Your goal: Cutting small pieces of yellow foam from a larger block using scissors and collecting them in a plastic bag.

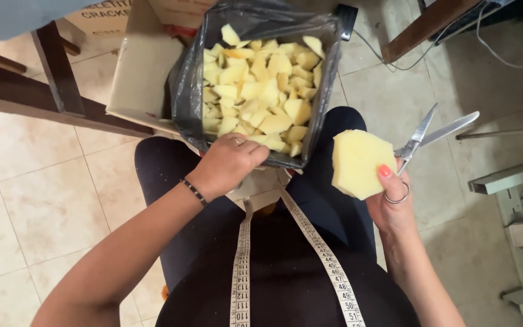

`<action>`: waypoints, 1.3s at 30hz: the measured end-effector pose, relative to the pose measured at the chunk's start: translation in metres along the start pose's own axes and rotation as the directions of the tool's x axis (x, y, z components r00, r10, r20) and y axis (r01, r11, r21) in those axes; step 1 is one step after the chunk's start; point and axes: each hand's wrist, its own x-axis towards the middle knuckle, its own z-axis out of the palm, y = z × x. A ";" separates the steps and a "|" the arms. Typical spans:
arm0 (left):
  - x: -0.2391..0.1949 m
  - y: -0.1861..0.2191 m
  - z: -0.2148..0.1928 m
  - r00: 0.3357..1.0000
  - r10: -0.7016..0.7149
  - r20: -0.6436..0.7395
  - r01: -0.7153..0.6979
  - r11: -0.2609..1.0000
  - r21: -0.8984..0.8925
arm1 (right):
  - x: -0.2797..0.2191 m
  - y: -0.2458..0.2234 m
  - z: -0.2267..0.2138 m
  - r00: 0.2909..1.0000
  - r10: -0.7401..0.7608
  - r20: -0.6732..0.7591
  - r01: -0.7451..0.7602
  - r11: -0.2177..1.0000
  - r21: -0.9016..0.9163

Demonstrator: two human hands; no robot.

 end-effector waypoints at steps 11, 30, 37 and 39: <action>0.009 0.036 -0.003 0.999 0.030 -0.041 -0.034 0.996 -0.084 | 0.002 -0.003 0.018 0.999 -0.039 0.032 0.038 0.998 0.046; 0.028 -0.051 -0.092 0.691 -0.628 0.357 0.624 0.768 0.144 | 0.012 0.040 0.058 0.998 0.040 0.045 -0.032 0.984 -0.176; 0.004 -0.074 -0.092 0.758 -0.609 0.234 0.622 0.783 0.021 | 0.010 0.045 0.074 0.999 0.048 -0.011 -0.049 0.971 -0.232; 0.011 -0.074 -0.111 0.803 -0.575 0.157 0.592 0.801 -0.092 | 0.018 0.058 0.060 0.999 0.043 -0.001 -0.042 0.966 -0.256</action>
